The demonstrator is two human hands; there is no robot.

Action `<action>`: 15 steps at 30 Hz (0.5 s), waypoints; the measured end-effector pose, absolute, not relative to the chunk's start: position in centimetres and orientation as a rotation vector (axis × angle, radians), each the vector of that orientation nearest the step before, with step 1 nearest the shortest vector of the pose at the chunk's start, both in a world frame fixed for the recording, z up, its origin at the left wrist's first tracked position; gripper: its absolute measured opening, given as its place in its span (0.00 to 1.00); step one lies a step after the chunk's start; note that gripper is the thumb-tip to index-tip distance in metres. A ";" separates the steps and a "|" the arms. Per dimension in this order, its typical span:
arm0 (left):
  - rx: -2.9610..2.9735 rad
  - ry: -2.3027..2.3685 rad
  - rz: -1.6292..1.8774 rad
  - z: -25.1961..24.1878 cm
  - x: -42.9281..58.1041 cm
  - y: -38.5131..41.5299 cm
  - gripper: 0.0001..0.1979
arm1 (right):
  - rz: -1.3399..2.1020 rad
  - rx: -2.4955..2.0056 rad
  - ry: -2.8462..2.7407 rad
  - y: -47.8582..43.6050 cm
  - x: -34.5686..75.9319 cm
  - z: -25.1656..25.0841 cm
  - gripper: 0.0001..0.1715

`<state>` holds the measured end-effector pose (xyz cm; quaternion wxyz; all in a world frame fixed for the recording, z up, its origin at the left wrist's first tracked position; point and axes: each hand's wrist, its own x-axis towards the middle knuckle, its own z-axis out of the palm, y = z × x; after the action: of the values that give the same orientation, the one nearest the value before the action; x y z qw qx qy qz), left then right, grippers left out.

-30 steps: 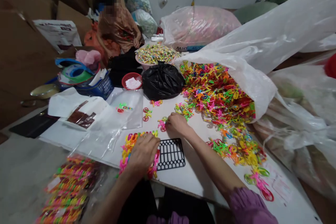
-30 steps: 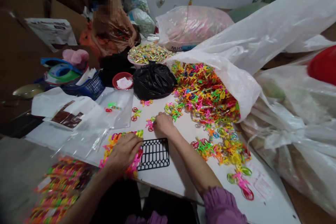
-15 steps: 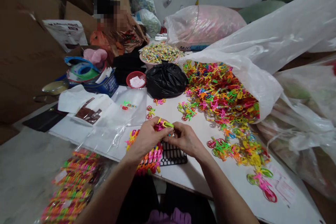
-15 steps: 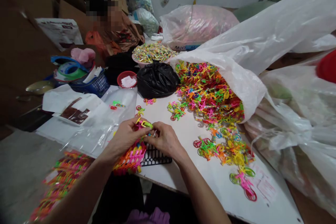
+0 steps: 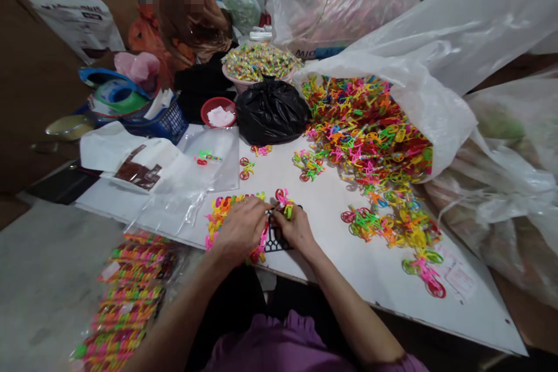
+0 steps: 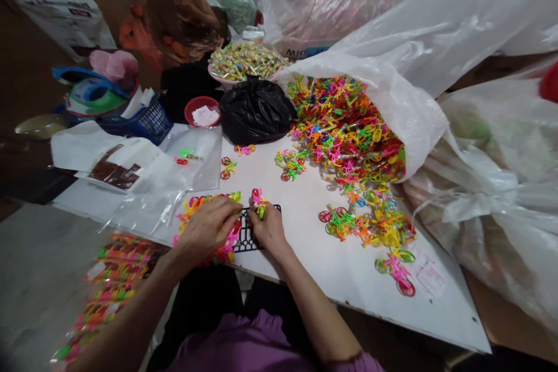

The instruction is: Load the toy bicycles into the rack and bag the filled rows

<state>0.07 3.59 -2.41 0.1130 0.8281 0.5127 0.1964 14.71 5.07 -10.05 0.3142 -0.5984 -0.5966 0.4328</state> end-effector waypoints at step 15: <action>2.519 1.486 0.710 -4.8 0.7 4.2 0.10 | 0.706 -1.464 -2.310 5.1 14.7 -9.4 0.10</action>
<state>0.67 4.23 -4.77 0.0660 0.8352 0.4927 0.2354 14.70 5.12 -9.40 0.1577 -0.5119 -0.8076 0.2468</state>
